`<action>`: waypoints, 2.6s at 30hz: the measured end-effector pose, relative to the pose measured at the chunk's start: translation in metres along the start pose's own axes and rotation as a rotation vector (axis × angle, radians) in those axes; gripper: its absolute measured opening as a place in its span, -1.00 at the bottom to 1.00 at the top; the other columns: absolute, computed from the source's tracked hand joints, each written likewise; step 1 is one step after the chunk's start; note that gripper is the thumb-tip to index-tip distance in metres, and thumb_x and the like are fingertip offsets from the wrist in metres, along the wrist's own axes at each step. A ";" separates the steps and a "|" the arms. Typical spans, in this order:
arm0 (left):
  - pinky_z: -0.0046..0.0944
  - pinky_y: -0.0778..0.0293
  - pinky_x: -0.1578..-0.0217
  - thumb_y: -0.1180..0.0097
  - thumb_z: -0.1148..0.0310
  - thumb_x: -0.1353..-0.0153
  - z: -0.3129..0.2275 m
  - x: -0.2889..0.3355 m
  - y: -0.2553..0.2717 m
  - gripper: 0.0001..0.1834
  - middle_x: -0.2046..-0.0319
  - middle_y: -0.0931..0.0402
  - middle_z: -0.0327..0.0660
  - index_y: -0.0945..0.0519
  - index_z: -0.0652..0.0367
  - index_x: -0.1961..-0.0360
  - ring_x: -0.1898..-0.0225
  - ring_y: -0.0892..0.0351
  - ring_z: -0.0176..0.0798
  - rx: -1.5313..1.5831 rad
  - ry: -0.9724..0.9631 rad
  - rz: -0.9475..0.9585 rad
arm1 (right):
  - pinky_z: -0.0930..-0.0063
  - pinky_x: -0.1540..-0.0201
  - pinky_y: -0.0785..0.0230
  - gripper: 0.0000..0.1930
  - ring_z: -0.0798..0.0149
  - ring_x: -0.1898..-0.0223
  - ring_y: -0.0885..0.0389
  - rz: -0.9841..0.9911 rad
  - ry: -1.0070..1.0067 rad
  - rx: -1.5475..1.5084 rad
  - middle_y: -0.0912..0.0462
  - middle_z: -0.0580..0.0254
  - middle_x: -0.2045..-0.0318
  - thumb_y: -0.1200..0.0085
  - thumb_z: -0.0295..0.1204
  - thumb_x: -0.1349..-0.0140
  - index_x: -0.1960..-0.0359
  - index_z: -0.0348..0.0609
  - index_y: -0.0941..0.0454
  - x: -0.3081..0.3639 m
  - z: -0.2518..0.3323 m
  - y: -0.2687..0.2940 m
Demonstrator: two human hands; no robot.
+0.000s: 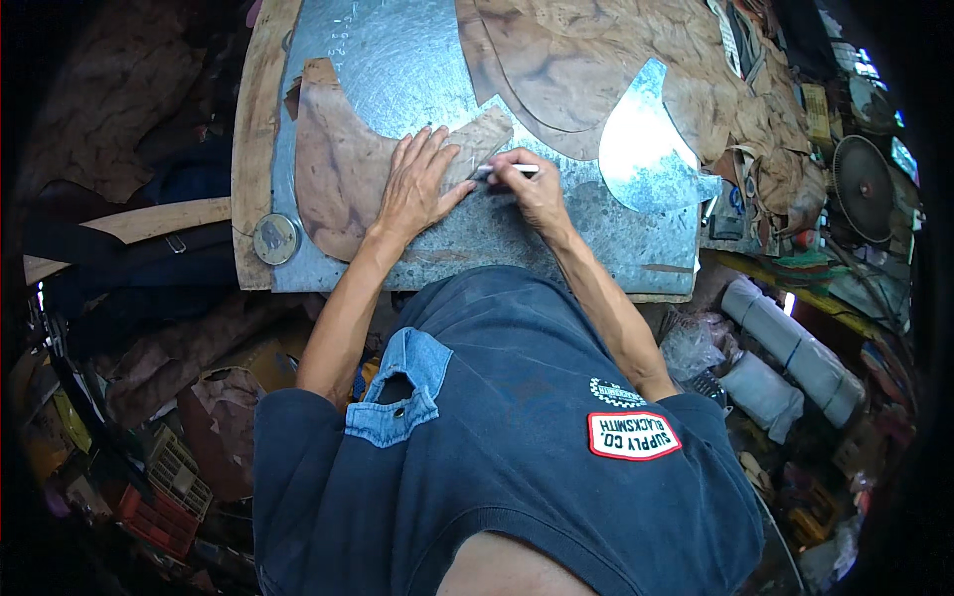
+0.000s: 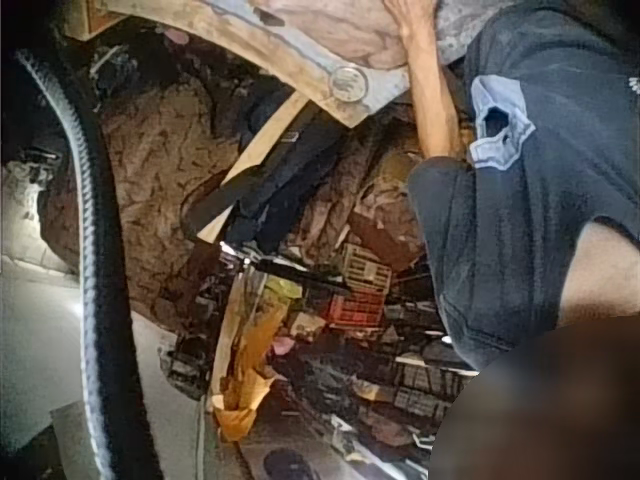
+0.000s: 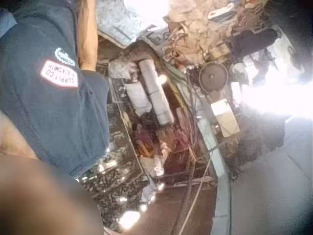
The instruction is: Marking and cutting out leather components for footwear using a metal template and hand tools.
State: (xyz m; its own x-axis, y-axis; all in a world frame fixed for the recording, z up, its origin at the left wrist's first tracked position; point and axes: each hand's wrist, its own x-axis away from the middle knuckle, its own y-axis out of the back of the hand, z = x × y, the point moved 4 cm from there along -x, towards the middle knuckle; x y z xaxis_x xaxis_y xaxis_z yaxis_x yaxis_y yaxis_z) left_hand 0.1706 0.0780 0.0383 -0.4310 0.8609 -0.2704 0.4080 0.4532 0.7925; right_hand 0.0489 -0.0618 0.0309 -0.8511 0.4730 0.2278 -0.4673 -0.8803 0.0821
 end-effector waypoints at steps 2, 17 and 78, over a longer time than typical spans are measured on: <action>0.16 -0.08 -0.32 -0.24 0.26 -0.15 0.000 0.002 0.000 -0.47 -0.19 -0.40 0.08 -0.49 0.25 -0.12 -0.29 -0.28 0.18 0.015 -0.021 -0.033 | 0.59 0.28 -0.44 -0.79 0.48 0.36 -0.60 -0.140 -0.033 -0.112 -0.68 0.27 0.43 -0.14 -0.37 -0.27 0.27 -0.30 -0.64 0.004 0.002 0.006; 0.21 -0.11 -0.30 -0.34 0.10 -0.06 -0.003 0.003 0.003 -0.19 -0.10 -0.48 0.17 -0.33 0.22 -0.29 -0.23 -0.35 0.27 -0.005 -0.040 -0.021 | 0.60 0.26 -0.41 -0.80 0.47 0.40 -0.56 -0.034 -0.110 -0.140 -0.66 0.26 0.42 -0.13 -0.38 -0.31 0.23 -0.30 -0.62 -0.003 0.007 0.002; 0.12 -0.20 -0.23 -0.40 0.23 0.08 -0.006 0.000 -0.004 -0.46 -0.06 -0.42 0.11 -0.56 0.25 0.07 -0.16 -0.36 0.15 -0.031 -0.009 -0.098 | 0.54 0.36 -0.44 -0.77 0.46 0.44 -0.58 -0.119 0.072 0.148 -0.72 0.18 0.43 -0.11 -0.40 -0.27 0.17 -0.31 -0.65 -0.005 -0.002 -0.009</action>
State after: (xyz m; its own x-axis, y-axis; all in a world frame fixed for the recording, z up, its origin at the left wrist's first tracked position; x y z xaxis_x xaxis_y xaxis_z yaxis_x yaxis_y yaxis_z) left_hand 0.1645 0.0752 0.0386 -0.4600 0.8151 -0.3522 0.3391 0.5279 0.7787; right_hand 0.0567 -0.0558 0.0273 -0.8093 0.5708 0.1384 -0.5300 -0.8113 0.2468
